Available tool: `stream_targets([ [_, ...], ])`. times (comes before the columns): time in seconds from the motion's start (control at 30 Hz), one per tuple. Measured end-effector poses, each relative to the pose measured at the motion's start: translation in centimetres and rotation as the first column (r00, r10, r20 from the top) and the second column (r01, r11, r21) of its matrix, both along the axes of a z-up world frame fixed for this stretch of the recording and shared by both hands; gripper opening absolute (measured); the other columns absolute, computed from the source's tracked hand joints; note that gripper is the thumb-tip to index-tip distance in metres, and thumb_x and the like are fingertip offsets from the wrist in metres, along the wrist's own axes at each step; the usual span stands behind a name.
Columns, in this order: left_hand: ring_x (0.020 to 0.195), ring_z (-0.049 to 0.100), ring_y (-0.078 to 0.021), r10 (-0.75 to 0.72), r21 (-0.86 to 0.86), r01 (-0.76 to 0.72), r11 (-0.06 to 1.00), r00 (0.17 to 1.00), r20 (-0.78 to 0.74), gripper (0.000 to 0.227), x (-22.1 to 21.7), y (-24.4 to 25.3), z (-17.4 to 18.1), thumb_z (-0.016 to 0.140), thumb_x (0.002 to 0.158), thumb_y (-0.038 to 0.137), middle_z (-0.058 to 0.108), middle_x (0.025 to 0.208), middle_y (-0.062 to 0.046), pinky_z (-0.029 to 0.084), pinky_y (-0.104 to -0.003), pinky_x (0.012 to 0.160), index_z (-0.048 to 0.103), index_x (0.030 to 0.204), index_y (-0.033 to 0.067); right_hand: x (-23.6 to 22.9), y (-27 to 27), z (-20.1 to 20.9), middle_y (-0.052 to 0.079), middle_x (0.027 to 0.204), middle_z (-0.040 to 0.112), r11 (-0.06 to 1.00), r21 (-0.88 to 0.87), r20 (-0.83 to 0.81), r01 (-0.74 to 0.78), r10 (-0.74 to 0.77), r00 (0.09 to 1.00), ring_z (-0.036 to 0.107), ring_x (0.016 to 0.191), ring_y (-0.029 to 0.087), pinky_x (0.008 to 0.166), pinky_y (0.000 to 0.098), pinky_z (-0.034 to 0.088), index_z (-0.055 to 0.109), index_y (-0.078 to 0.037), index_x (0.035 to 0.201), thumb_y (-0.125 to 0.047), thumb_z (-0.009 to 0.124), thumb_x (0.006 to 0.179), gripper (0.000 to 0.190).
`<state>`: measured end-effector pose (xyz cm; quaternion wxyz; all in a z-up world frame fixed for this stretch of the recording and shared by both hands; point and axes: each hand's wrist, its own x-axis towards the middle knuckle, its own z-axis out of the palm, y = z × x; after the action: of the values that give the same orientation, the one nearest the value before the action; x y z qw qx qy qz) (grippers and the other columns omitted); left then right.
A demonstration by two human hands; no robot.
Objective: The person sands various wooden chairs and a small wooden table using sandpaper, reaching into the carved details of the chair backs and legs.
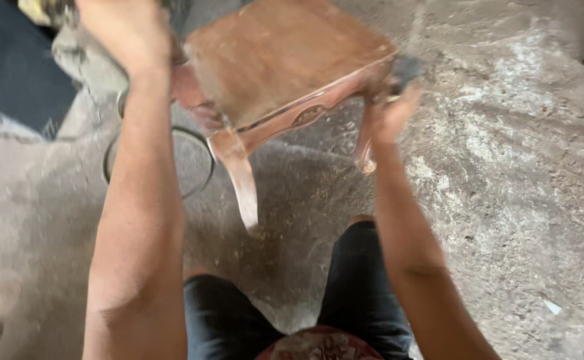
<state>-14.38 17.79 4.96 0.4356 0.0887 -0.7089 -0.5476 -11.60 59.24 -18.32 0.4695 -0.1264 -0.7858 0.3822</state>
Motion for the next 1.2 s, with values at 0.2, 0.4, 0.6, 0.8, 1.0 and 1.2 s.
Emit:
stream_targets([
  [0.2, 0.097, 0.08, -0.0271, -0.064, -0.196, 0.014, 0.98, 0.965, -0.253, 0.034, -1.2, -1.8, 1.7, 0.073, 0.082, 0.003, 0.078, 0.104, -0.017, 0.061, -0.036, 0.095, 0.059, 0.112, -0.006, 3.1, -20.4, 2.2, 0.021, 0.157, 0.055, 0.982, 0.176, -0.158, -0.067, 0.095, 0.983, 0.033, 0.159, 0.041, 0.136, 0.0592, 0.019, 0.059, -0.009, 0.147, -0.006, 0.061, 0.094, 0.053],
  [0.4, 0.099, 0.078, -0.0296, -0.117, -0.201, 0.055, 0.978, 0.942, -0.314, 0.043, -1.8, -2.5, 1.5, 0.071, 0.079, 0.007, 0.077, 0.107, -0.019, 0.056, -0.036, 0.097, 0.055, 0.117, -0.0071, 2.0, -13.0, 2.8, 0.001, 0.161, 0.047, 0.717, 0.694, -0.183, 0.066, 0.087, 0.979, 0.021, 0.16, 0.037, 0.133, 0.0582, 0.003, 0.056, -0.028, 0.148, -0.022, 0.071, 0.105, 0.046],
  [0.6, 0.098, 0.078, -0.035, -0.076, -0.279, -0.034, 0.96, 0.924, -0.375, 0.042, -2.1, -2.7, 1.0, 0.072, 0.08, 0.003, 0.077, 0.105, -0.021, 0.056, -0.04, 0.094, 0.057, 0.119, -0.0024, 3.1, -15.1, -0.1, 0.002, 0.156, 0.053, 0.697, 0.713, -0.125, -0.071, 0.226, 0.966, 0.027, 0.158, 0.03, 0.129, 0.0605, 0.004, 0.063, -0.02, 0.143, -0.027, 0.07, 0.099, 0.045],
  [0.8, 0.098, 0.079, -0.0331, 0.037, -0.402, -0.222, 0.888, 0.907, -0.42, 0.057, -1.3, -1.7, -0.6, 0.08, 0.089, 0.01, 0.076, 0.103, -0.016, 0.062, -0.038, 0.084, 0.037, 0.125, 0.003, 2.1, -12.7, -1.0, 0.008, 0.156, 0.059, 0.748, 0.663, 0.014, 0.026, -0.046, 0.999, 0.028, 0.158, 0.034, 0.132, 0.0584, 0.0, 0.065, -0.012, 0.147, -0.033, 0.066, 0.105, 0.046],
  [1.0, 0.106, 0.08, -0.0282, -0.085, -0.365, -0.056, 0.929, 0.93, -0.359, 0.043, -1.4, -2.0, -1.0, 0.077, 0.102, 0.008, 0.079, 0.109, -0.014, 0.066, -0.036, 0.094, 0.04, 0.125, 0.0049, 1.8, -10.2, 0.4, 0.006, 0.153, 0.062, 0.802, 0.597, -0.046, 0.018, 0.012, 0.999, 0.025, 0.158, 0.035, 0.126, 0.0583, -0.001, 0.071, -0.012, 0.142, -0.025, 0.068, 0.101, 0.043],
  [1.2, 0.097, 0.081, -0.0285, -0.068, -0.398, -0.102, 0.912, 0.917, -0.392, 0.043, -1.0, -1.7, -0.3, 0.077, 0.099, 0.005, 0.075, 0.102, -0.015, 0.063, -0.037, 0.09, 0.04, 0.12, 0.0034, 1.8, -10.2, 1.1, 0.001, 0.155, 0.055, 0.666, 0.746, -0.27, 0.014, 0.283, 0.92, 0.023, 0.161, 0.033, 0.132, 0.057, 0.003, 0.065, -0.023, 0.139, -0.031, 0.073, 0.106, 0.034],
])
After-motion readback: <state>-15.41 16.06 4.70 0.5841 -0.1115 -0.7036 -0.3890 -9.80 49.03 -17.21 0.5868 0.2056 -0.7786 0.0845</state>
